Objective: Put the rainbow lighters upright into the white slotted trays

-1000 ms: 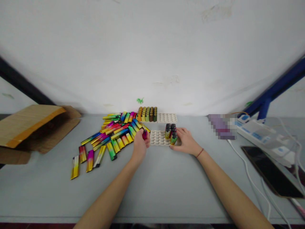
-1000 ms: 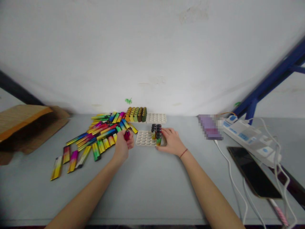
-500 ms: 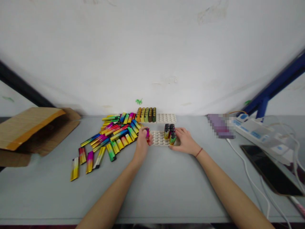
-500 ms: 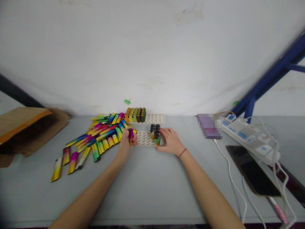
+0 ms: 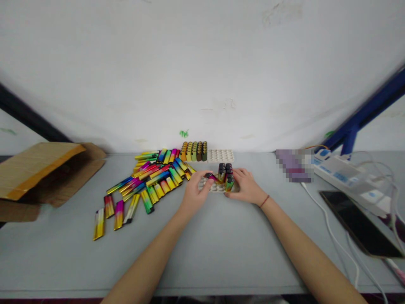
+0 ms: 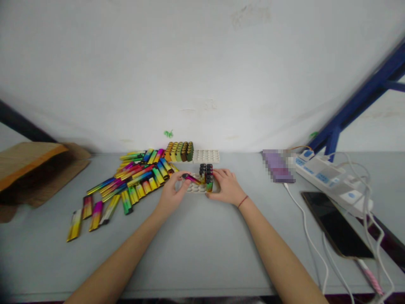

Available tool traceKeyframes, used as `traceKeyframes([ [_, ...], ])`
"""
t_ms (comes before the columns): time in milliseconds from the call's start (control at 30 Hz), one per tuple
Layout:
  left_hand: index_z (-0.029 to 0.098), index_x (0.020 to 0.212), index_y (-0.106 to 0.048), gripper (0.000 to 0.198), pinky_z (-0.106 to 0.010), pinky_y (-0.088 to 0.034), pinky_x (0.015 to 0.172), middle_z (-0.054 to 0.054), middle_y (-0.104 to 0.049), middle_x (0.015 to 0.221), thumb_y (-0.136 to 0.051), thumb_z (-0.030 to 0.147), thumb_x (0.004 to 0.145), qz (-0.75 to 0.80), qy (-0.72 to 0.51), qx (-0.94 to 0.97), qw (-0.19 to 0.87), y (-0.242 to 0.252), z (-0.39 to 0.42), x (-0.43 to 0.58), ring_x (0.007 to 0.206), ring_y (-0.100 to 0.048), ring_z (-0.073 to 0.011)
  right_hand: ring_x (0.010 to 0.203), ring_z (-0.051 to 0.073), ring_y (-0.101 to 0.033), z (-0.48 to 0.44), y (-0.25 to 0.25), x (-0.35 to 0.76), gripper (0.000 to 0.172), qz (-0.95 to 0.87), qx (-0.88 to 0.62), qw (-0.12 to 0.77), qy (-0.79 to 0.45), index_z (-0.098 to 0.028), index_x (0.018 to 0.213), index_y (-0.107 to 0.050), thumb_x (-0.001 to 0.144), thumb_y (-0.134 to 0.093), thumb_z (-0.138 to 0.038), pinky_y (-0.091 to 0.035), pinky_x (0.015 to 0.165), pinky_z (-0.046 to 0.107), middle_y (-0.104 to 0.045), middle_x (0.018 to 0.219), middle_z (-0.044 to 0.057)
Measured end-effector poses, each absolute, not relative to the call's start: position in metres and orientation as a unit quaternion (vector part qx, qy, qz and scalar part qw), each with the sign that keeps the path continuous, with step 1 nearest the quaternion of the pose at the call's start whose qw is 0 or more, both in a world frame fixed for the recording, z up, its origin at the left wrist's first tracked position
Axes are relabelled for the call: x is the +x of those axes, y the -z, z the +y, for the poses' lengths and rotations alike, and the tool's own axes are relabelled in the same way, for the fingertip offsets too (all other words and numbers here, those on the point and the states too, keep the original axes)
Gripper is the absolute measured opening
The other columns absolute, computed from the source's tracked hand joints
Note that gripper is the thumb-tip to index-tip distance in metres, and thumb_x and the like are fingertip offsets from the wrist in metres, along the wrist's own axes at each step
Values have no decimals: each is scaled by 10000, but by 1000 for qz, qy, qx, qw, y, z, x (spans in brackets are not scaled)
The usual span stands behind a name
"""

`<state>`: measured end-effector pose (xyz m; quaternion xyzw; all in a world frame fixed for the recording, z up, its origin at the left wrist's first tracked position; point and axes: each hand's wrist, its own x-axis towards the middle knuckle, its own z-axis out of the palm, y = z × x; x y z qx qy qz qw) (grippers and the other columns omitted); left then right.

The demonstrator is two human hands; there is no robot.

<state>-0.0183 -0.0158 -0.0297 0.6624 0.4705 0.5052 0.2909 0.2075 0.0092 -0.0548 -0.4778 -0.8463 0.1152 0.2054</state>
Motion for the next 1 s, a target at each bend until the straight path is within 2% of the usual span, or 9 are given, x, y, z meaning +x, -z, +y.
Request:
traceKeyframes([
  [200, 221, 957, -729, 177, -365, -461, 966, -73, -736, 1001, -661, 308, 819, 467, -487, 664, 323, 30, -14, -14, 982, -649, -235, 1193, 355, -475, 10, 56, 209, 740, -849, -473, 206, -113, -187, 1358, -528, 732, -715, -537, -397, 971, 504, -581, 1356, 144],
  [333, 229, 967, -737, 167, -366, -461, 955, -73, -743, 1007, -658, 277, 828, 454, -459, 699, 309, 30, -14, -13, 972, -652, -234, 1189, 359, -476, 9, 56, 208, 733, -848, -473, 210, -113, -177, 1343, -538, 729, -723, -532, -397, 970, 504, -586, 1344, 152],
  [533, 234, 1111, -676, 271, -374, -449, 958, -68, -736, 1052, -661, 301, 849, 467, -446, 720, 253, 34, -13, -11, 956, -665, -222, 1191, 358, -470, 9, 55, 208, 722, -849, -471, 211, -114, -157, 1317, -552, 729, -723, -539, -396, 974, 509, -596, 1319, 162],
  [700, 243, 1051, -693, 190, -384, -423, 940, -61, -742, 1023, -631, 307, 884, 462, -408, 764, 188, 35, -13, -9, 995, -656, -238, 1186, 356, -472, 9, 55, 208, 710, -849, -471, 210, -113, -171, 1319, -553, 729, -721, -528, -401, 967, 504, -587, 1345, 152],
  [1000, 226, 1135, -701, 277, -360, -459, 923, -84, -678, 1080, -494, 258, 953, 416, -402, 814, 53, 35, -13, -10, 1028, -619, -209, 1178, 365, -482, 10, 57, 209, 702, -852, -470, 204, -103, -157, 1316, -552, 733, -711, -513, -419, 953, 506, -585, 1355, 161],
])
